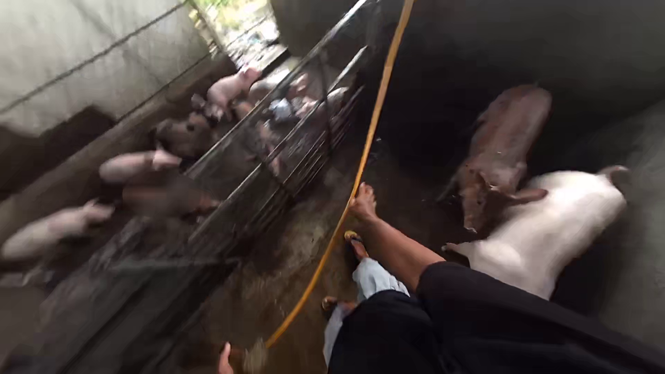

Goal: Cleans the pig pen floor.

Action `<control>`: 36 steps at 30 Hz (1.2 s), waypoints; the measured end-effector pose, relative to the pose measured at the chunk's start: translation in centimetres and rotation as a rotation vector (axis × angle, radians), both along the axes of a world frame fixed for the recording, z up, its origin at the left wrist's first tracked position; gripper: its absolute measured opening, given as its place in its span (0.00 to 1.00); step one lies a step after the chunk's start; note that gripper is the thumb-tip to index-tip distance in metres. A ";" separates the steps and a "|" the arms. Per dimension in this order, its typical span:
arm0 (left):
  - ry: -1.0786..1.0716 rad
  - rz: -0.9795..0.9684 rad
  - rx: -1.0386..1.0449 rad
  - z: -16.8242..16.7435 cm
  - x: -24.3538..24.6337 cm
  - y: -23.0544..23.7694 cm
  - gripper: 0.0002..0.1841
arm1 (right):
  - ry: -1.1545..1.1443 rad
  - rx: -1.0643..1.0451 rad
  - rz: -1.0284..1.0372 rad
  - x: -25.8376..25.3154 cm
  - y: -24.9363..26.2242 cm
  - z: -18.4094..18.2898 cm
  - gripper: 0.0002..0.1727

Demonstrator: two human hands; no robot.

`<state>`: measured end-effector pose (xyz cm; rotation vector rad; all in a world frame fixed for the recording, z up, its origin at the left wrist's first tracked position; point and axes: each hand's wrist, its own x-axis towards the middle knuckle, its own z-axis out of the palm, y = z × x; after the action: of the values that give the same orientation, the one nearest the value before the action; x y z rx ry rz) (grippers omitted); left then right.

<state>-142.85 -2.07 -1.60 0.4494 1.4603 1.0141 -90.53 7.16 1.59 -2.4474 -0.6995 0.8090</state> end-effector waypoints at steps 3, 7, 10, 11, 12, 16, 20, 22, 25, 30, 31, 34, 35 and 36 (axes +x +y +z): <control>-0.188 0.438 0.003 3.5 2.6 -1.2 0.18 | -0.041 0.194 0.504 -10.9 1.6 2.6 0.31; -0.471 0.711 0.149 2.5 4.2 0.1 0.23 | 0.386 -0.172 1.250 -28.3 2.8 4.5 0.26; -0.642 0.713 0.305 0.7 5.4 -1.0 0.24 | 0.671 -0.413 1.317 -35.4 1.9 2.8 0.31; -0.678 0.729 0.356 0.4 6.0 -1.1 0.23 | 0.738 -0.459 1.308 -36.7 1.5 2.4 0.31; -0.702 0.745 0.398 0.2 6.5 -1.1 0.21 | 0.792 -0.498 1.314 -37.7 1.2 1.6 0.30; -0.603 0.931 0.141 1.0 7.3 -0.2 0.19 | 0.846 -0.510 1.415 -37.7 1.2 -4.0 0.24; -0.419 0.948 -0.217 -0.4 7.9 -0.1 0.17 | 0.562 -0.628 1.684 -36.8 2.4 -7.7 0.26; -0.353 0.911 -0.377 -1.9 8.0 -0.9 0.20 | 0.359 -0.728 1.797 -36.0 3.3 -8.3 0.26; -0.229 0.784 -0.511 -3.7 6.7 -3.6 0.20 | 0.242 -0.856 1.796 -33.6 6.4 -9.6 0.25; 0.224 0.332 -0.741 -4.8 1.7 -8.6 0.34 | 0.125 -0.904 1.712 -30.9 12.0 -13.0 0.25; 0.310 0.228 -0.767 -5.2 0.6 -9.5 0.37 | 0.114 -0.907 1.709 -30.9 13.0 -14.2 0.25; 0.488 -0.058 -0.902 -7.9 -3.0 -12.0 0.43 | 0.156 -0.917 1.686 -31.2 15.2 -18.2 0.23; 0.511 -0.119 -0.952 -9.0 -4.0 -12.1 0.43 | 0.177 -0.924 1.667 -31.7 15.8 -19.7 0.23; 0.519 -0.167 -1.000 -10.2 -4.8 -11.9 0.42 | 0.178 -0.930 1.653 -32.1 16.2 -21.1 0.24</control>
<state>-147.61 -13.96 -11.77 0.0821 2.1292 -0.0625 -122.61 23.38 -19.49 -1.7750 -2.8037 2.2026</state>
